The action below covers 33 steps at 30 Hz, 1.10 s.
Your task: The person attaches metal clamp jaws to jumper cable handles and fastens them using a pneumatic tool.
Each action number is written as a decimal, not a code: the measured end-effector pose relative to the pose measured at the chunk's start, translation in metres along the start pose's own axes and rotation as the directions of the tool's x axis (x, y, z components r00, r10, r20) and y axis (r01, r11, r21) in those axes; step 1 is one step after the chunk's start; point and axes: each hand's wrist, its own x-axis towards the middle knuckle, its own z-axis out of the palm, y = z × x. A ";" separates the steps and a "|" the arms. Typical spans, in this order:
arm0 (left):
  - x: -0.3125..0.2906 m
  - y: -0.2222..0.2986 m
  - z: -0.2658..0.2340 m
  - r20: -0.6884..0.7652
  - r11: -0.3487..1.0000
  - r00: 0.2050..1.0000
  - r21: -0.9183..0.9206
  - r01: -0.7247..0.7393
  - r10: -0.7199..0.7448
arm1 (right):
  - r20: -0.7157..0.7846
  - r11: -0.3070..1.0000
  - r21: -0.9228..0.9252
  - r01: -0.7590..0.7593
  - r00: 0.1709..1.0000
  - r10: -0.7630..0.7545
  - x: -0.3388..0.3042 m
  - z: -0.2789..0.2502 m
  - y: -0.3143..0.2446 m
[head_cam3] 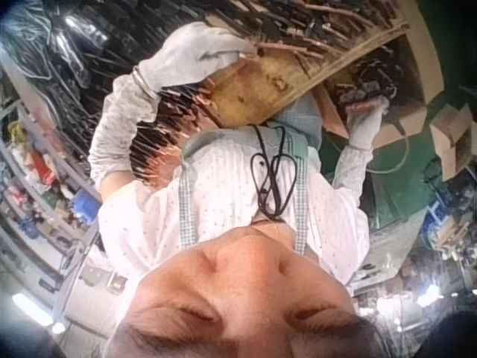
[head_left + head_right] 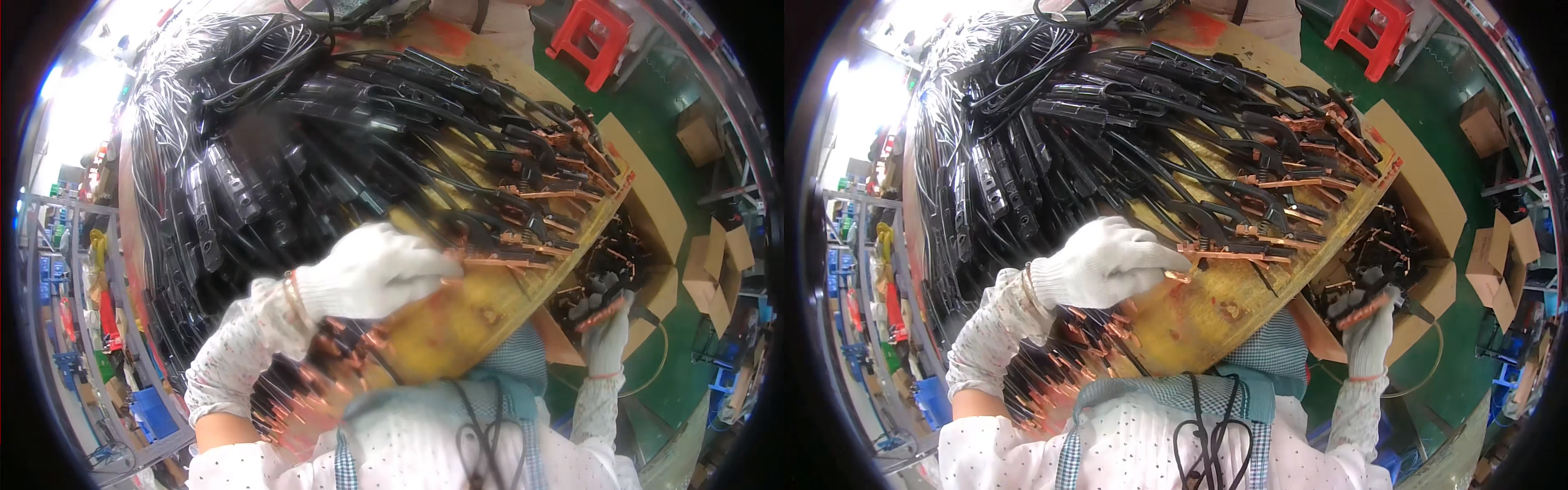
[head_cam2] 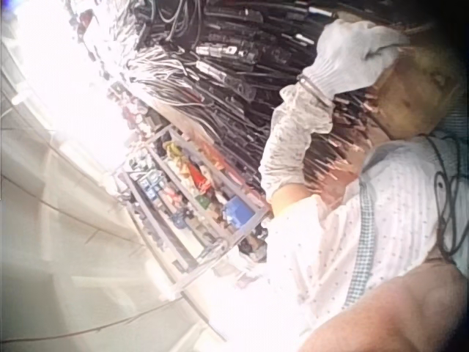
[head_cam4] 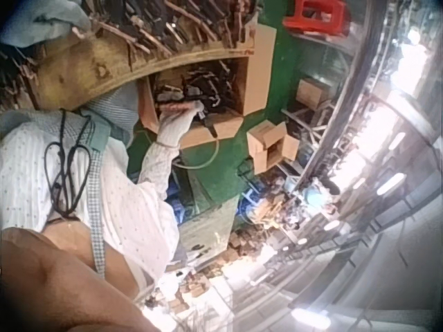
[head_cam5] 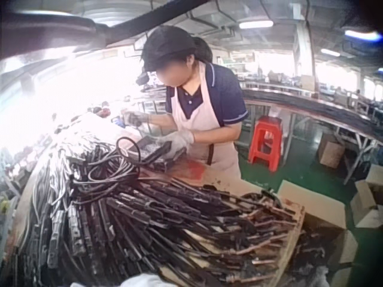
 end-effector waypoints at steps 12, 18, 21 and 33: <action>-0.010 -0.009 0.013 0.039 0.993 0.999 -0.120 0.013 -0.008 | 0.520 0.242 -0.842 0.482 0.844 0.131 -0.041 0.201 -0.005; -0.009 -0.009 0.015 0.023 0.988 1.000 -0.155 0.022 -0.019 | 0.688 0.020 -0.720 0.693 0.718 -0.101 -0.033 0.211 0.025; -0.009 -0.002 0.013 0.032 0.987 0.997 -0.147 0.068 -0.064 | 0.697 0.031 -0.702 0.711 0.696 -0.174 -0.031 0.207 0.034; -0.007 0.000 0.014 0.098 0.985 0.986 -0.096 0.146 -0.137 | 0.728 0.065 -0.660 0.748 0.659 -0.190 -0.024 0.202 0.046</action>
